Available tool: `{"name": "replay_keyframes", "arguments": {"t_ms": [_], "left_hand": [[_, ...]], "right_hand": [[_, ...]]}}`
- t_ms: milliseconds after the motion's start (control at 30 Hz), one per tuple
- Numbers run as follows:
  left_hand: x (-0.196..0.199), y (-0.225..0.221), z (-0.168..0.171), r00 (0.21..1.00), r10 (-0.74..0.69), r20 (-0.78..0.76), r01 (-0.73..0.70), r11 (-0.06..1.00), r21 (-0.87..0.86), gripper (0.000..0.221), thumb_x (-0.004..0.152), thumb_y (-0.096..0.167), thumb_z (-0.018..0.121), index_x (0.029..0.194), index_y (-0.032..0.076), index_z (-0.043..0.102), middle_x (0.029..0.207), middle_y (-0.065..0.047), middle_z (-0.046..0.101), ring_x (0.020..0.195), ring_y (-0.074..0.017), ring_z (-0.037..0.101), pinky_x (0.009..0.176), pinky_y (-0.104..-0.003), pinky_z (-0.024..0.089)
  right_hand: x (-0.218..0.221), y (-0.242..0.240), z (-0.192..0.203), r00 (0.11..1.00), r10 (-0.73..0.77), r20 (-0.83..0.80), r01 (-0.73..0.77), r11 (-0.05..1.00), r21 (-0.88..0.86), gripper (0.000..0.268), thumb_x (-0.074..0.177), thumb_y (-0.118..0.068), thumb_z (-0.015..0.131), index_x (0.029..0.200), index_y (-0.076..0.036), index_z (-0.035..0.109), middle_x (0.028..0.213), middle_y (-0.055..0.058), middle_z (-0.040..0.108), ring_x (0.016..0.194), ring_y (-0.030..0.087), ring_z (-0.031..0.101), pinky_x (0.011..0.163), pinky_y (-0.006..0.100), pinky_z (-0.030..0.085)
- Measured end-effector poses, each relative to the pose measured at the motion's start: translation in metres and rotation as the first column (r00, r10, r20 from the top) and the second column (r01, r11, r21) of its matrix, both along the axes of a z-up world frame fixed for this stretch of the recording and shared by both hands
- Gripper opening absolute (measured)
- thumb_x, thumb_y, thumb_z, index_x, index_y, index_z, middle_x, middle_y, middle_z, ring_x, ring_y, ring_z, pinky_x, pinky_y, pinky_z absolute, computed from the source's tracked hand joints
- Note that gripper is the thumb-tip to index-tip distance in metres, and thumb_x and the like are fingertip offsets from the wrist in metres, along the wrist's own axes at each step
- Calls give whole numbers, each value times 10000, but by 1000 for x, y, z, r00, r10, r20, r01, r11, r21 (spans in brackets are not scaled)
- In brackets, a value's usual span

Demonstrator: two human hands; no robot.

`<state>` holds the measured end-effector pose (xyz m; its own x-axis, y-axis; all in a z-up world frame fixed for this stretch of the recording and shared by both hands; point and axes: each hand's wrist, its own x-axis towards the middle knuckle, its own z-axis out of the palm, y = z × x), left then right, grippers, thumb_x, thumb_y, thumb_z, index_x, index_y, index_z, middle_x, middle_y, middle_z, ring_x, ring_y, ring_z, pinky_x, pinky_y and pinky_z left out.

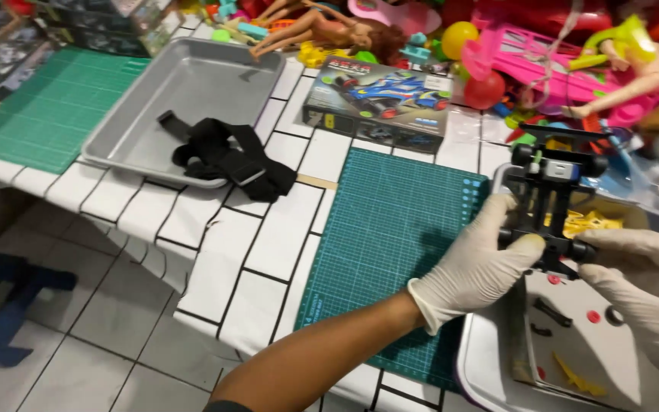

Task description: Assembling a toy car by attaching the body shell to the chassis and inspecting the final build.

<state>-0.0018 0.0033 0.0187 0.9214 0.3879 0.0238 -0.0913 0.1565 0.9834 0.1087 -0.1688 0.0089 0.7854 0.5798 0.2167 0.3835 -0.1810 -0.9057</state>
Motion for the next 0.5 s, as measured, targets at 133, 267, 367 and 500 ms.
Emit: {"name": "replay_keyframes", "arguments": {"t_ms": [133, 267, 367, 500], "left_hand": [[1, 1, -5, 999, -15, -45, 14, 1000, -20, 433, 886, 271, 522, 1286, 106, 517, 1097, -43, 660, 988, -176, 614, 960, -312, 484], [8, -2, -19, 994, -10, 107, 6, 999, 42, 438, 921, 224, 544, 1323, 58, 490, 1243, -99, 642, 1120, -182, 615, 1024, -327, 485], [6, -5, -13, 989, -32, 144, 27, 999, 35, 363, 948, 178, 528, 1286, 50, 494, 1225, -99, 633, 1119, -177, 600, 1018, -327, 486], [6, -5, -12, 997, 8, 71, -12, 999, 49, 290, 925, 136, 518, 1204, 63, 542, 1118, -68, 670, 1022, -157, 611, 949, -315, 511]], "right_hand": [[-1, 7, 2, 997, -56, 49, 60, 995, -81, 331, 928, 96, 656, 1257, 82, 627, 1266, 213, 673, 1163, 295, 660, 1060, 374, 530], [-8, 5, 14, 996, 28, 80, -30, 999, 26, 360, 841, 120, 689, 1197, 68, 669, 1228, 175, 701, 1147, 229, 670, 1068, 303, 542], [-2, -3, 12, 983, 96, 155, -109, 991, 78, 362, 832, 73, 730, 1188, 22, 694, 1195, 144, 733, 1106, 197, 694, 1037, 282, 563], [2, -2, 1, 914, 130, 384, -176, 980, 87, 356, 843, 86, 767, 1177, -23, 710, 1181, 149, 740, 1102, 212, 730, 1062, 285, 582]]}}
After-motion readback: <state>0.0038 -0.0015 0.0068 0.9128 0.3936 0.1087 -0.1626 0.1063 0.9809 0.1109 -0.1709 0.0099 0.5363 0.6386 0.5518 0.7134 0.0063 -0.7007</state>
